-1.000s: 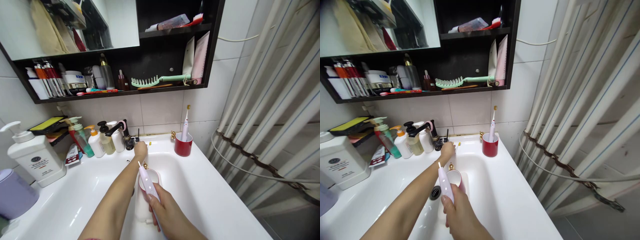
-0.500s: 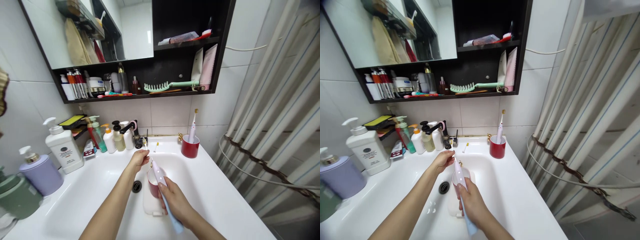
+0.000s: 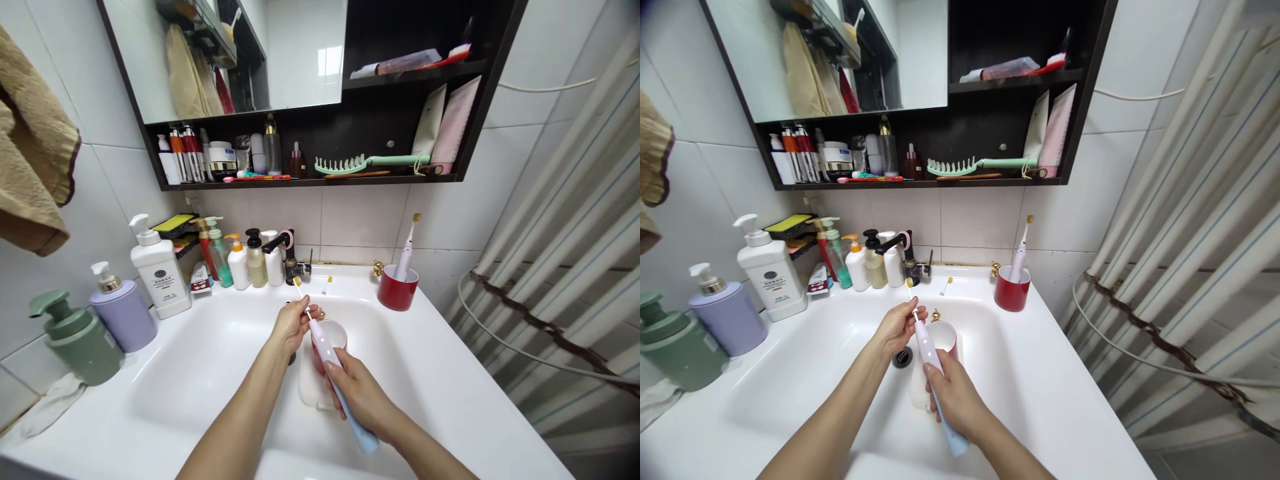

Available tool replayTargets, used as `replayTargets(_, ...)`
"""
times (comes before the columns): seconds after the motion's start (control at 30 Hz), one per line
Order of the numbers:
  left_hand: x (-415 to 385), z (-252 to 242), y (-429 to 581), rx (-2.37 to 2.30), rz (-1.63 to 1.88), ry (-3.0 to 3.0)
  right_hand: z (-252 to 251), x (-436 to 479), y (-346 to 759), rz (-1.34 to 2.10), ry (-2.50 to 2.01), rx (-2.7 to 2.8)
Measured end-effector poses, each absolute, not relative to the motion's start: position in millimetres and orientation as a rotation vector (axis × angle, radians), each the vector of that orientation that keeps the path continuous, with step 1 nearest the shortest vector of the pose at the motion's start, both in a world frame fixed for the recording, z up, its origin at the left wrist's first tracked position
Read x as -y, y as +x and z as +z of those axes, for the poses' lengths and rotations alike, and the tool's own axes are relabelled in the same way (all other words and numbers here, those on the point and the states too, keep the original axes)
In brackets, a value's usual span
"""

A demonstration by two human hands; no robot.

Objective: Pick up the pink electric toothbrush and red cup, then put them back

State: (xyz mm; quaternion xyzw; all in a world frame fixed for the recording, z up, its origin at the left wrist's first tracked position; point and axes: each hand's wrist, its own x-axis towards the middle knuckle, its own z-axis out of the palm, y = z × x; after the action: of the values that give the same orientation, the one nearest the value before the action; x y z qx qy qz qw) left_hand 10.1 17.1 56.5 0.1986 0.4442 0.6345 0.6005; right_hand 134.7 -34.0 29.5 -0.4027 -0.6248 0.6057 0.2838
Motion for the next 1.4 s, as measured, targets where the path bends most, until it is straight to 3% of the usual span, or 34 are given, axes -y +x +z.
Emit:
replayTargets(0.27, -16, 53, 16, -0.964, 1.486, 0.466, 31, 38, 134, 1.873, -1.023, 1.423)
replayTargets(0.6, -13, 49, 19, -0.905, 1.430, 0.583, 28, 36, 133, 1.636, -1.132, 1.556)
replayTargets(0.83, -13, 48, 21, -0.865, 1.437, 0.586, 32, 38, 135, 1.821, -1.050, 1.441)
replayTargets(1.03, -12, 49, 23, -0.823, 1.454, 0.610, 33, 36, 135, 1.612, -1.117, 1.566)
replayTargets(1.2, -12, 48, 23, -0.805, 1.454, 0.625, 39, 35, 139, 1.772, -1.067, 1.531)
replayTargets(1.4, -12, 45, 26, -0.777, 1.437, 0.671, 43, 33, 141, 1.649, -1.129, 1.610)
